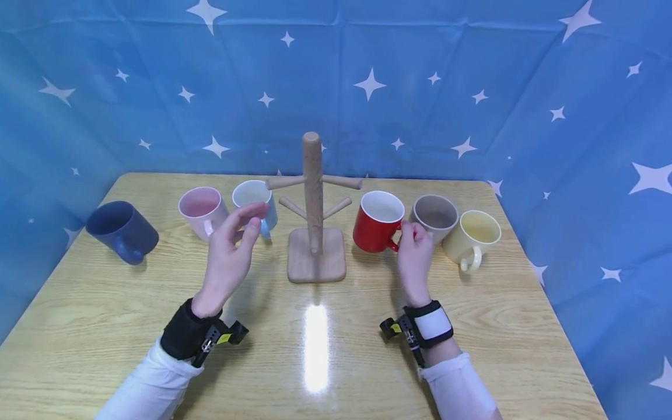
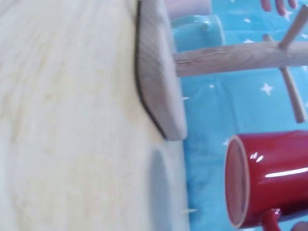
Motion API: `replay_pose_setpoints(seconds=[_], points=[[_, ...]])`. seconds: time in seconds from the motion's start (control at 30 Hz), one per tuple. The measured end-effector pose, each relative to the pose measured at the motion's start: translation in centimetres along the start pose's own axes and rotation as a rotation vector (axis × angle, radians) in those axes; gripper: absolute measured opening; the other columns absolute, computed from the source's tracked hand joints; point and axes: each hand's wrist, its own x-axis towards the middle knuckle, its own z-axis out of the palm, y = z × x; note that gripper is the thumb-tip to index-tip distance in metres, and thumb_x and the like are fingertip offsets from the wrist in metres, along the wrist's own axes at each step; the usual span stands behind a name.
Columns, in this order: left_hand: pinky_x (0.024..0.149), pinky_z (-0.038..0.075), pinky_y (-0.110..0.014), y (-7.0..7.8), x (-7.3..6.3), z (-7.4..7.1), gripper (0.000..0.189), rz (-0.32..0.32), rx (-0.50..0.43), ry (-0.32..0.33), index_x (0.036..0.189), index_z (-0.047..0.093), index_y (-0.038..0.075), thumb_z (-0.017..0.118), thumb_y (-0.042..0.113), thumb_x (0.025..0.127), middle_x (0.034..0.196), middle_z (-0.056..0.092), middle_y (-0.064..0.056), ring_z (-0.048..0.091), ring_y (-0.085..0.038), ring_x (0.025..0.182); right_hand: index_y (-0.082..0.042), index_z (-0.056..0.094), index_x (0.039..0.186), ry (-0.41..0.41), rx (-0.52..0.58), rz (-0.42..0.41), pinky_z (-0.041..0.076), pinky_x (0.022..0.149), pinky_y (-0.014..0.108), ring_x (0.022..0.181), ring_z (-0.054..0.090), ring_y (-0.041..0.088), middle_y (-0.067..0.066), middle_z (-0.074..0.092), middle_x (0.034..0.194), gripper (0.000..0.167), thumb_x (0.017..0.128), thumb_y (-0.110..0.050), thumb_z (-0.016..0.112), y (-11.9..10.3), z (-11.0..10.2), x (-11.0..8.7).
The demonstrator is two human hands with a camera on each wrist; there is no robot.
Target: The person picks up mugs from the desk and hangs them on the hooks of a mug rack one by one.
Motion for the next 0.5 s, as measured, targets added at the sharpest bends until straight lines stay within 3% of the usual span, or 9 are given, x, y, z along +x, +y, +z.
replay_pose_setpoints(seconds=[0.1, 0.23, 0.37, 0.5], points=[[0.101, 0.057, -0.034, 0.4, -0.1, 0.2, 0.034, 0.006, -0.009, -0.007, 0.139, 0.063, 0.003, 0.058, 0.014, 0.107, 0.139, 0.070, -0.015, 0.067, -0.029, 0.129, -0.013, 0.042, 0.058, 0.039, 0.124, -0.025, 0.032, 0.060, 0.022, 0.059, 0.039, 0.011, -0.008, 0.041, 0.053, 0.046, 0.105, -0.011, 0.045, -1.2, -0.4, -0.1], [0.099, 0.056, -0.027, 1.1, -0.2, 0.4, 0.035, 0.028, -0.031, -0.027, 0.139, 0.063, 0.003, 0.059, 0.012, 0.106, 0.138, 0.071, -0.016, 0.067, -0.030, 0.128, -0.011, 0.042, 0.059, 0.018, 0.201, -0.061, 0.032, 0.060, 0.023, 0.058, 0.038, 0.013, -0.006, 0.039, 0.053, 0.045, 0.104, -0.008, 0.044, -2.5, -1.2, -0.4], [0.098, 0.055, -0.023, 1.9, -0.3, 0.3, 0.036, 0.052, -0.059, -0.039, 0.140, 0.062, 0.002, 0.058, 0.012, 0.106, 0.140, 0.069, -0.016, 0.067, -0.030, 0.129, -0.010, 0.046, 0.062, -0.028, 0.191, -0.074, 0.039, 0.060, 0.022, 0.058, 0.039, 0.014, -0.004, 0.041, 0.055, 0.043, 0.105, -0.009, 0.045, -3.8, -1.9, -1.0], [0.097, 0.056, -0.021, 2.6, -0.6, 0.3, 0.042, 0.088, -0.084, -0.063, 0.140, 0.061, 0.001, 0.059, 0.028, 0.108, 0.141, 0.069, -0.017, 0.066, -0.031, 0.129, -0.013, 0.063, 0.067, -0.061, 0.161, -0.077, 0.057, 0.065, 0.018, 0.061, 0.058, 0.011, -0.008, 0.065, 0.064, 0.042, 0.106, -0.009, 0.048, -5.1, -2.3, -1.8]])
